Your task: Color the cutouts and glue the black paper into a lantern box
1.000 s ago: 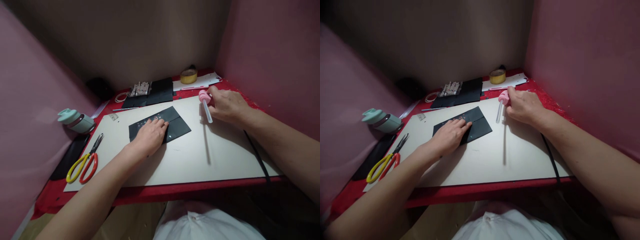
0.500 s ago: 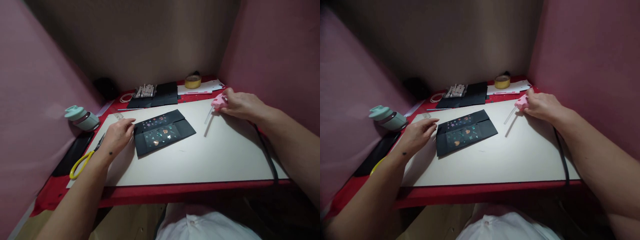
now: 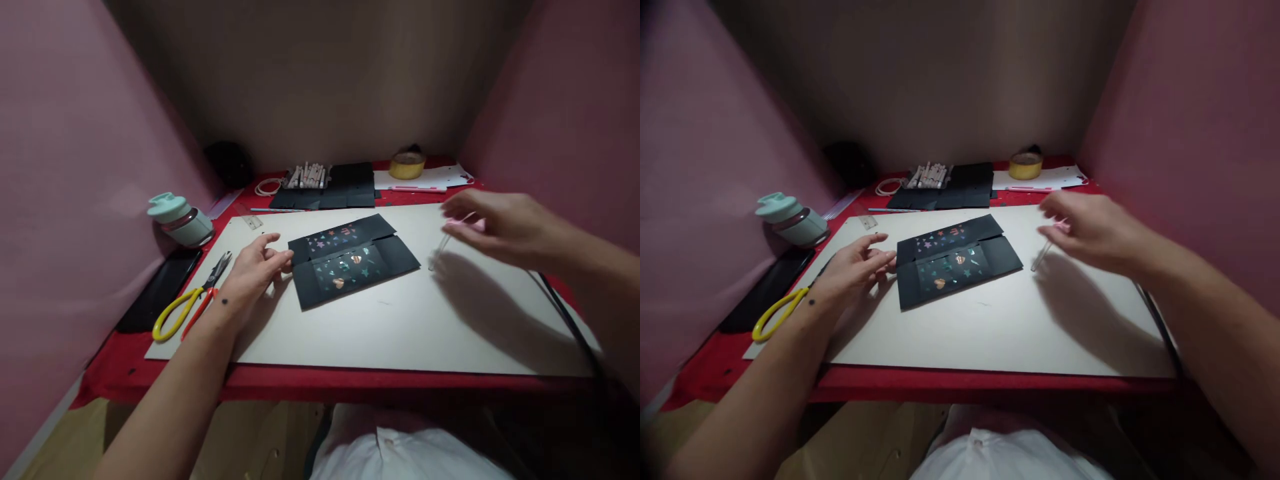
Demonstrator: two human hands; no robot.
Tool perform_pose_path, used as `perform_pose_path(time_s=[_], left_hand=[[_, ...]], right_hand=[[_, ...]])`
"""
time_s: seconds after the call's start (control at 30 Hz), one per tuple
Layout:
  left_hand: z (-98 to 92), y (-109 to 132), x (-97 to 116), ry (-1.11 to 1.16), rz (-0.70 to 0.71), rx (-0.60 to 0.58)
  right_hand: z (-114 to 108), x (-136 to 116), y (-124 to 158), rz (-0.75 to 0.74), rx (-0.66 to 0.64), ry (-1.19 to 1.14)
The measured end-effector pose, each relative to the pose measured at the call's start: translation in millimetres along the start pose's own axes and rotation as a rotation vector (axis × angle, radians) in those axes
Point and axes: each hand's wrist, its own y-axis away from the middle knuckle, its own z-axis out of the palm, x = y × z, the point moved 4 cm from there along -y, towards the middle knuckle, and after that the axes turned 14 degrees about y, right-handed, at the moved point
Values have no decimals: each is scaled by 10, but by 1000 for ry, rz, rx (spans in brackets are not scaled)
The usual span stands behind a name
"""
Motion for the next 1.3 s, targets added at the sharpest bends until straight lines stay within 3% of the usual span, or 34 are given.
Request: perform_pose_path(time_s=[0.1,0.23,0.37,0.57,1.0,1.17,1.3], left_hand=[[66,47,-22,112,-50,-39],[147,119,-29,227,-29,-76],[176,169,10,348,69,-120],[122,166,65,344,246,-109],[50,135,28,358,304,-107],[103,155,16,436,235,-113],[119,213,104,224,303,-43]], right_hand=[[108,-471,14,-141,-118,-86],[276,-692,-131,-102,-213,4],[332,-721,-266,-63,-244,-70],[369,-729,-362,3,-220,-264],[397,-794,-432,89,-72,-1056],[358,-828,-404,74,3,-1245],[317,-861,-356,41,10,-1304]])
